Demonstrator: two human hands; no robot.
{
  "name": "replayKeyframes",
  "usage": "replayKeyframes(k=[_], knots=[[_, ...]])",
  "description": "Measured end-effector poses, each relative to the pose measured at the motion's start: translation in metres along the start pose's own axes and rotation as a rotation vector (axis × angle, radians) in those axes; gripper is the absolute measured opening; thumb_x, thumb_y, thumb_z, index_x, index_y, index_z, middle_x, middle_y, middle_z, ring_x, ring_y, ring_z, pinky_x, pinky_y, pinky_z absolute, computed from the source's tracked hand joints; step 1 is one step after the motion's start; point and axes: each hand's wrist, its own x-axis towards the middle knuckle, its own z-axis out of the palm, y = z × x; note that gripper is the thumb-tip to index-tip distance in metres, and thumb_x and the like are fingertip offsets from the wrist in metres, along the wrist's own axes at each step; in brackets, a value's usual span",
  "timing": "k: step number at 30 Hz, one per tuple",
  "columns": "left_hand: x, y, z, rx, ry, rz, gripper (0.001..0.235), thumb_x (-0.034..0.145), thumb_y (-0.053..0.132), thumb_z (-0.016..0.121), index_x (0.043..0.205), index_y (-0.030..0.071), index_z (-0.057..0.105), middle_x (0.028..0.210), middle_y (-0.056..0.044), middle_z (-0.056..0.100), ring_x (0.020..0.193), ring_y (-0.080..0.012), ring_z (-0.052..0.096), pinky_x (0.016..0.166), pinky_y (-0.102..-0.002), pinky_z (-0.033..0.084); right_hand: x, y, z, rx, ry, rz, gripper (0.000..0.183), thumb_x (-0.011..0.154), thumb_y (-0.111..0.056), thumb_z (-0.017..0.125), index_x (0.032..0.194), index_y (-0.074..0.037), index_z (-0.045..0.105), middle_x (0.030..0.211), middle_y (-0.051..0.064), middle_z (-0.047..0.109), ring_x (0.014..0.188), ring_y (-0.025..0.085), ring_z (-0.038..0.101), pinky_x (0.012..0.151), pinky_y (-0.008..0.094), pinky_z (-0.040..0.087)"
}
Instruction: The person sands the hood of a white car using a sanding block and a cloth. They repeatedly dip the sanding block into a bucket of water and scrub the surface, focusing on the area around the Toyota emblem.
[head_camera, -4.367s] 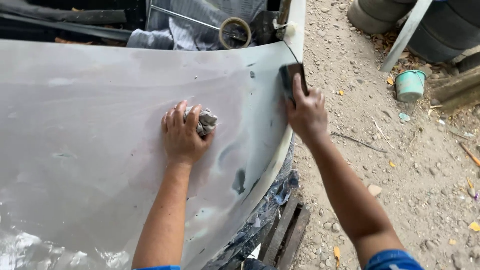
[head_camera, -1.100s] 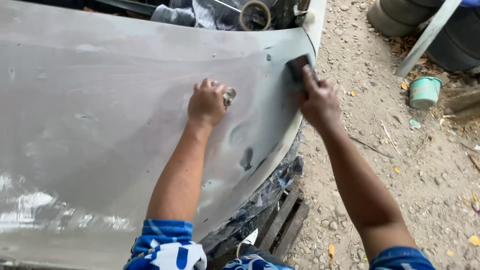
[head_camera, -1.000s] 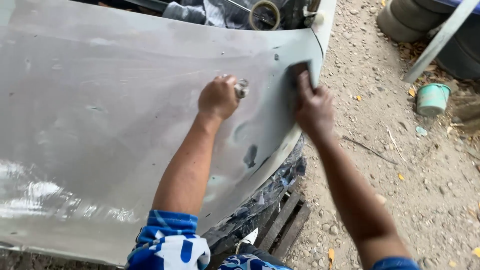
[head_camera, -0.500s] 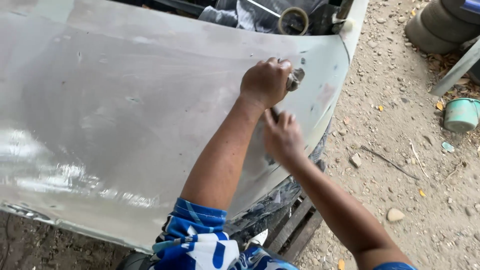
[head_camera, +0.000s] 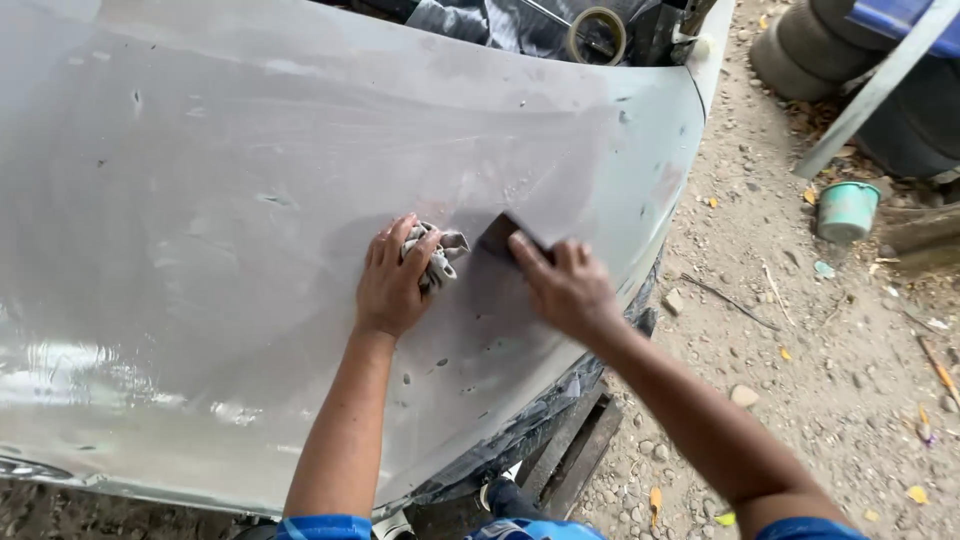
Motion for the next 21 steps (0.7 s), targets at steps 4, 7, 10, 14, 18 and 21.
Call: replayKeyframes(k=[4,7,10,14,18,21], knots=[[-0.007,-0.004,0.003,-0.025,0.052,-0.009,0.049,0.087,0.014,0.074,0.133,0.017,0.060,0.143,-0.015,0.053,0.132,-0.0393,0.053,0.112,-0.051,0.045,0.060,0.067,0.001,0.168,0.027,0.280,0.073,0.102,-0.038,0.051,0.165,-0.016,0.021,0.108,0.029,0.055,0.087,0.036,0.057,0.063,0.044,0.057],[-0.002,-0.003,0.000,-0.008,0.043,-0.025,0.048,0.086,0.014,0.073,0.132,0.018,0.061,0.141,-0.014,0.055,0.129,-0.0384,0.055,0.111,-0.049,0.046,0.062,0.038,0.026,-0.040,0.274,0.468,0.067,0.103,-0.040,0.052,0.161,-0.017,0.027,0.110,0.037,0.056,0.086,0.039,0.059,0.063,0.044,0.059],[-0.005,-0.003,-0.001,-0.051,0.045,-0.017,0.045,0.089,0.018,0.074,0.133,0.017,0.060,0.140,-0.016,0.054,0.128,-0.0392,0.055,0.110,-0.050,0.046,0.011,-0.034,0.021,-0.175,0.191,0.191,0.070,0.101,-0.040,0.051,0.163,-0.020,0.026,0.105,0.027,0.059,0.089,0.035,0.059,0.061,0.039,0.058],[-0.005,-0.010,0.004,-0.111,0.076,-0.037,0.047,0.091,0.016,0.073,0.136,0.017,0.057,0.143,-0.017,0.053,0.130,-0.0396,0.055,0.110,-0.050,0.047,0.024,0.001,-0.033,0.157,-0.078,0.242,0.067,0.107,-0.035,0.048,0.167,-0.025,0.020,0.113,0.025,0.055,0.082,0.031,0.057,0.062,0.043,0.058],[-0.013,-0.011,-0.002,-0.179,0.092,-0.046,0.050,0.090,0.017,0.074,0.137,0.015,0.055,0.144,-0.016,0.052,0.131,-0.0403,0.055,0.110,-0.051,0.049,0.057,0.048,0.026,0.061,0.153,0.499,0.076,0.102,-0.042,0.059,0.164,-0.026,0.019,0.111,0.027,0.054,0.085,0.033,0.061,0.059,0.041,0.055],[-0.013,-0.017,0.003,-0.265,0.108,-0.105,0.048,0.093,0.018,0.074,0.137,0.014,0.054,0.146,-0.017,0.051,0.133,-0.0423,0.054,0.105,-0.047,0.053,0.004,-0.034,0.085,-0.470,0.152,0.299,0.080,0.113,-0.007,0.056,0.179,-0.024,0.014,0.116,0.018,0.058,0.087,0.022,0.059,0.061,0.025,0.053]])
